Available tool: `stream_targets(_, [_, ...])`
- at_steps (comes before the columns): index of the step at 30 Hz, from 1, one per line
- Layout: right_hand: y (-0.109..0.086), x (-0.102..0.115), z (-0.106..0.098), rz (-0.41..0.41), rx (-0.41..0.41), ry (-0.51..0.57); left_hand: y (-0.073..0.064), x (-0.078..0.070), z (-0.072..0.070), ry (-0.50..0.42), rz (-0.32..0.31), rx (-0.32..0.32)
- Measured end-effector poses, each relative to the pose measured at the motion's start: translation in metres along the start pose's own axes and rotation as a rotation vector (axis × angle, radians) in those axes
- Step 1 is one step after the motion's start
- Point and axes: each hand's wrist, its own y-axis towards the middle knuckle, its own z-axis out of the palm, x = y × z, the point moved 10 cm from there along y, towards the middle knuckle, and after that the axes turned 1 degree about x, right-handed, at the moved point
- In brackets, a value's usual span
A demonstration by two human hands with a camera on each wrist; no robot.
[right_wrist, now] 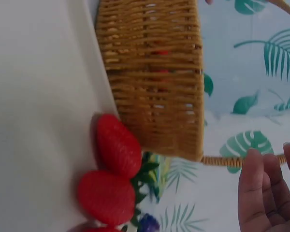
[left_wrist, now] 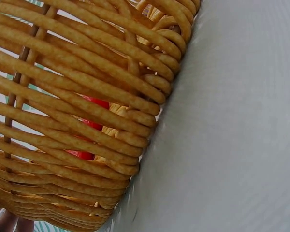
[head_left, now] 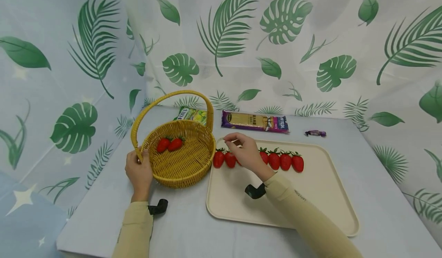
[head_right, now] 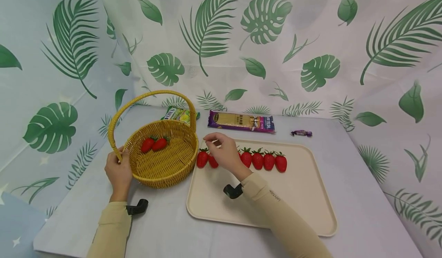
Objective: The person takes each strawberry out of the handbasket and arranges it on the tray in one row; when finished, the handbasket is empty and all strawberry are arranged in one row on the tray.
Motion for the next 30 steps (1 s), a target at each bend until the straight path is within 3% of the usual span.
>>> stream_targets(5, [0.011,0.007,0.026,0.013,0.072,-0.002,0.0,0.0,0.0,0.003,0.005,-0.003])
stream_targets(10, [0.018,0.015,0.047,-0.024,0.12,-0.032,0.0,-0.001,-0.001,0.007,0.009,-0.003])
stream_targets(16, [0.024,0.013,0.071,-0.038,0.202,-0.011,0.0,0.001,0.0,-0.001,-0.01,0.007])
stream_targets(22, [0.031,0.008,0.089,-0.038,0.249,-0.074,-0.002,0.005,0.002,0.001,-0.043,0.027])
stream_targets(30, [0.047,0.002,0.118,0.075,0.381,-0.017,-0.001,0.003,0.001,0.001,-0.042,0.023])
